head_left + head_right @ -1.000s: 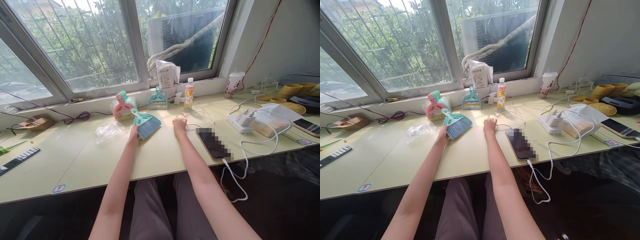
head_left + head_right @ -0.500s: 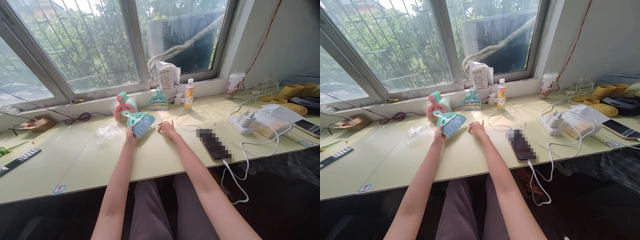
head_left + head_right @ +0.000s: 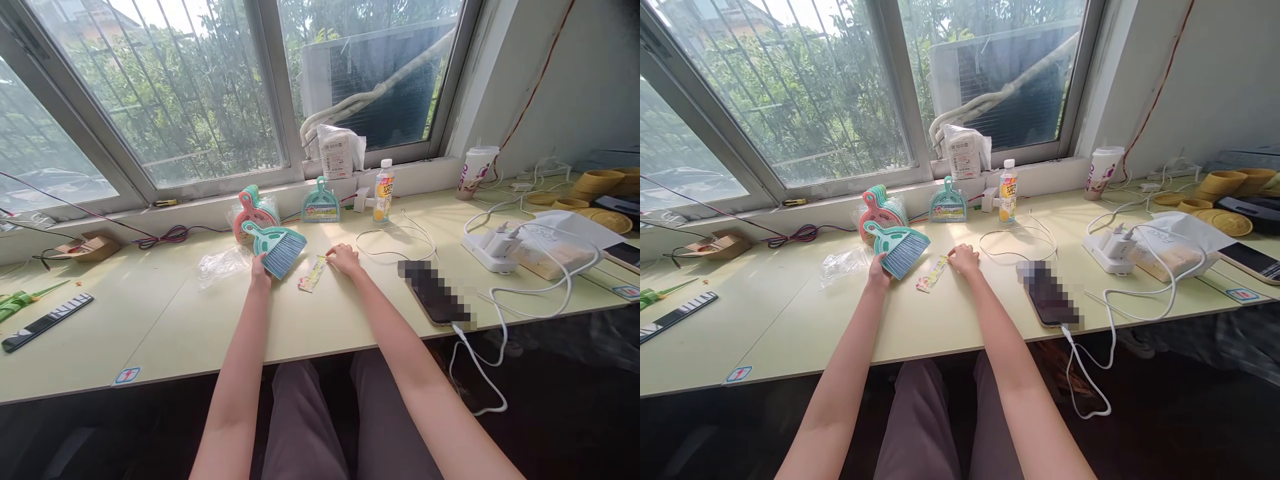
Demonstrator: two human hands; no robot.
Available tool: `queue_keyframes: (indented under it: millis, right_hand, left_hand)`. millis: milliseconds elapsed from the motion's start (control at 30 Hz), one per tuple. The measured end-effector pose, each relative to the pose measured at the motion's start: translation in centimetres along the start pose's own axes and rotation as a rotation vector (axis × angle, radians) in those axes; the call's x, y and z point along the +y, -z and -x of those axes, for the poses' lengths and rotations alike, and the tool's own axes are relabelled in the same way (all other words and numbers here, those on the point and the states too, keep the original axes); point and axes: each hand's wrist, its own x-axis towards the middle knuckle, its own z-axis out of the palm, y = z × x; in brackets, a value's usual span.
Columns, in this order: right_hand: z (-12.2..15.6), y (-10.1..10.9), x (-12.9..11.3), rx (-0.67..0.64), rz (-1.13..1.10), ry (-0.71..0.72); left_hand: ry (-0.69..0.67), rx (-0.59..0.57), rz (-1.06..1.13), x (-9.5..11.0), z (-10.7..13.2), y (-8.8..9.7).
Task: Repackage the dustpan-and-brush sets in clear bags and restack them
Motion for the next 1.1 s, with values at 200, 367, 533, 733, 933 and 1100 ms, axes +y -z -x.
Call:
queue_keyframes:
  millis: [200,367,533,733,933,1100]
  right_hand:
    - [0.2,-0.7,-0.6,0.036,0.045,0.087]
    - [-0.2,-0.7,-0.4,0.015,-0.068,0.054]
    - [-0.4,-0.1,-0.6,-0.089,-0.746,0.050]
    - [-0.4,0.3,-1.2,0.041,-1.299,-0.056]
    - [-0.3,-0.3,-1.4,0.086,-1.096,-0.129]
    - [0.4,-0.3,-2.1,0.316,-0.729,-0.110]
  left_hand:
    - [0.032,-0.029,-0.045,0.2,0.3,-0.3]
    - [0.049,-0.006,-0.078,-0.1,-0.2,0.0]
    - [0.041,-0.038,-0.146,-0.7,-0.2,-0.2]
    - [-0.017,-0.346,-0.154,-1.1,2.0,-1.8]
    - [-0.075,-0.511,-0.170,-1.2,3.4,-2.8]
    - [-0.091,-0.495,-0.151,-1.2,3.3,-2.8]
